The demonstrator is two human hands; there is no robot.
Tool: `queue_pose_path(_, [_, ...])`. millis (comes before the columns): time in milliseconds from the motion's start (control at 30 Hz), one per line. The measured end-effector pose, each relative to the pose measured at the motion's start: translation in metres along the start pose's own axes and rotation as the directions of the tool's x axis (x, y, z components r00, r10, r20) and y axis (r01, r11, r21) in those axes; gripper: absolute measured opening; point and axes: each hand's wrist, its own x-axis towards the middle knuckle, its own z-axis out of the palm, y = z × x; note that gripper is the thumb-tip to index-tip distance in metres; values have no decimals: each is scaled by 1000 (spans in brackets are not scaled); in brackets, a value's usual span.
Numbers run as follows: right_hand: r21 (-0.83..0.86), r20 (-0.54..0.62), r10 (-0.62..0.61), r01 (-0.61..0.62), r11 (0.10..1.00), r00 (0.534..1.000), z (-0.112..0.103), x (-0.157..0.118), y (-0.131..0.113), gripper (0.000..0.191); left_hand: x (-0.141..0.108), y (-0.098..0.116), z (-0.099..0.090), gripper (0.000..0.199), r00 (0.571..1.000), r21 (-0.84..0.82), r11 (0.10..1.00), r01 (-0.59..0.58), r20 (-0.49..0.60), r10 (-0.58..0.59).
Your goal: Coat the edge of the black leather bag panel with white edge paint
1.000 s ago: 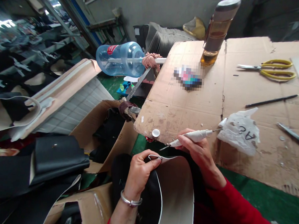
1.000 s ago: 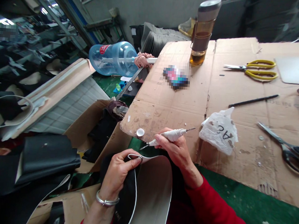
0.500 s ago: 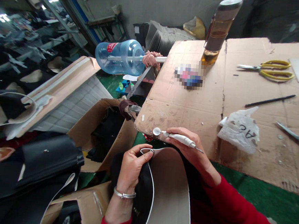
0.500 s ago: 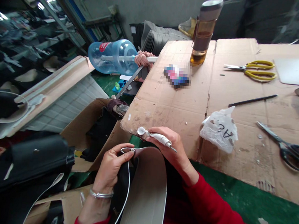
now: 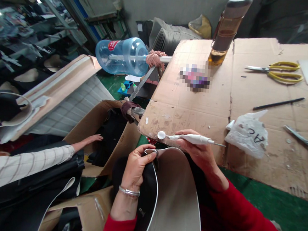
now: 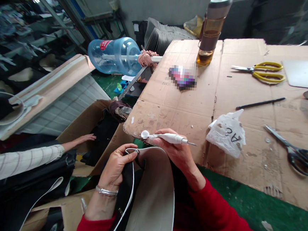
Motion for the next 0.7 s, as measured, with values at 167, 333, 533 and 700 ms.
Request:
queue_pose_path(167, [117, 104, 17, -30, 993, 994, -8, -2, -4, 16, -3, 0, 0, 42, 999, 4, 1000, 28, 27, -28])
queue_pose_path(333, [105, 182, -21, 2, 995, 983, -9, 1, -6, 17, -4, 1, 2, 41, 997, 14, 999, 44, 60, -45])
queue_pose_path(533, [80, 192, -47, 33, 996, 980, -8, 2, -8, 18, -7, 2, 4, 39, 997, 25, 999, 31, 64, -33])
queue_pose_path(700, [66, 201, -59, 46, 997, 978, -8, 3, -10, 19, -9, 1, 9, 40, 998, 12, 999, 31, 61, -31])
